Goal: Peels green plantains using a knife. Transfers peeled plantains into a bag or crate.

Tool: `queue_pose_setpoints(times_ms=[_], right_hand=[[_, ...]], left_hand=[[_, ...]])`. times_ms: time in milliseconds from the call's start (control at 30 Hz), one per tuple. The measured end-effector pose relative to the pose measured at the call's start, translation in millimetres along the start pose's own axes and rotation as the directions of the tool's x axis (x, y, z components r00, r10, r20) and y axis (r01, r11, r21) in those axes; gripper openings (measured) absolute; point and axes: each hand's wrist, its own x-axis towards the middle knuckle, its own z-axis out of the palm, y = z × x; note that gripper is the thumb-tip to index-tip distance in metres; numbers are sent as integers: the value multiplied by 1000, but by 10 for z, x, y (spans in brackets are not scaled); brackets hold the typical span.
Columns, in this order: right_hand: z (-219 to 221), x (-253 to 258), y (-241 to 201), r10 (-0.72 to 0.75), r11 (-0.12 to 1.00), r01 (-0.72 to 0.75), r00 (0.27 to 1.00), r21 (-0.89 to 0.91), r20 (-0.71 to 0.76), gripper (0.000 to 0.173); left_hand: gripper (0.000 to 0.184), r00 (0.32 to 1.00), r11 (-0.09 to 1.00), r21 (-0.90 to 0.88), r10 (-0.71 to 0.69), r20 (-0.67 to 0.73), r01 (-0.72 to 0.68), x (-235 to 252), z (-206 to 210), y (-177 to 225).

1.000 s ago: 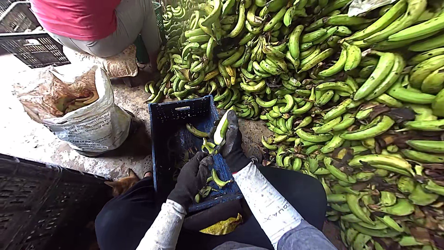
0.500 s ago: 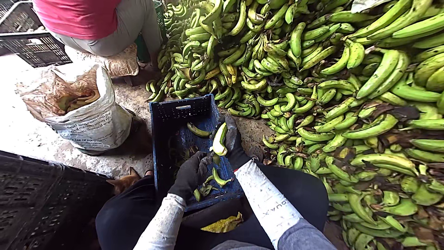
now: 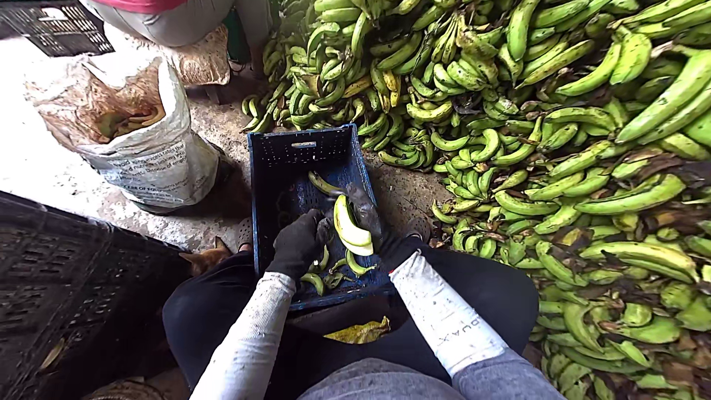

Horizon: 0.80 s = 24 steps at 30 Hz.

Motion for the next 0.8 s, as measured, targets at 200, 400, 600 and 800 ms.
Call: queue_pose_setpoints(times_ms=[200,400,600,800], right_hand=[[89,-85,-87,284,958,-287,947,-1,148,44],[299,21,-253,490,872,-438,777,-220,395,43],[981,1125,-883,341,881,-203,899,-427,276,36],[1921,1806,-1833,-77,946,122,985,-302,156,47]], left_hand=[[31,998,950,311,43,-56,-23,74,-262,-28],[39,919,925,40,-369,-141,378,165,-597,-414],[60,883,916,155,-399,249,370,51,-446,-394],[56,877,931,129,-365,312,341,-32,-426,-226]])
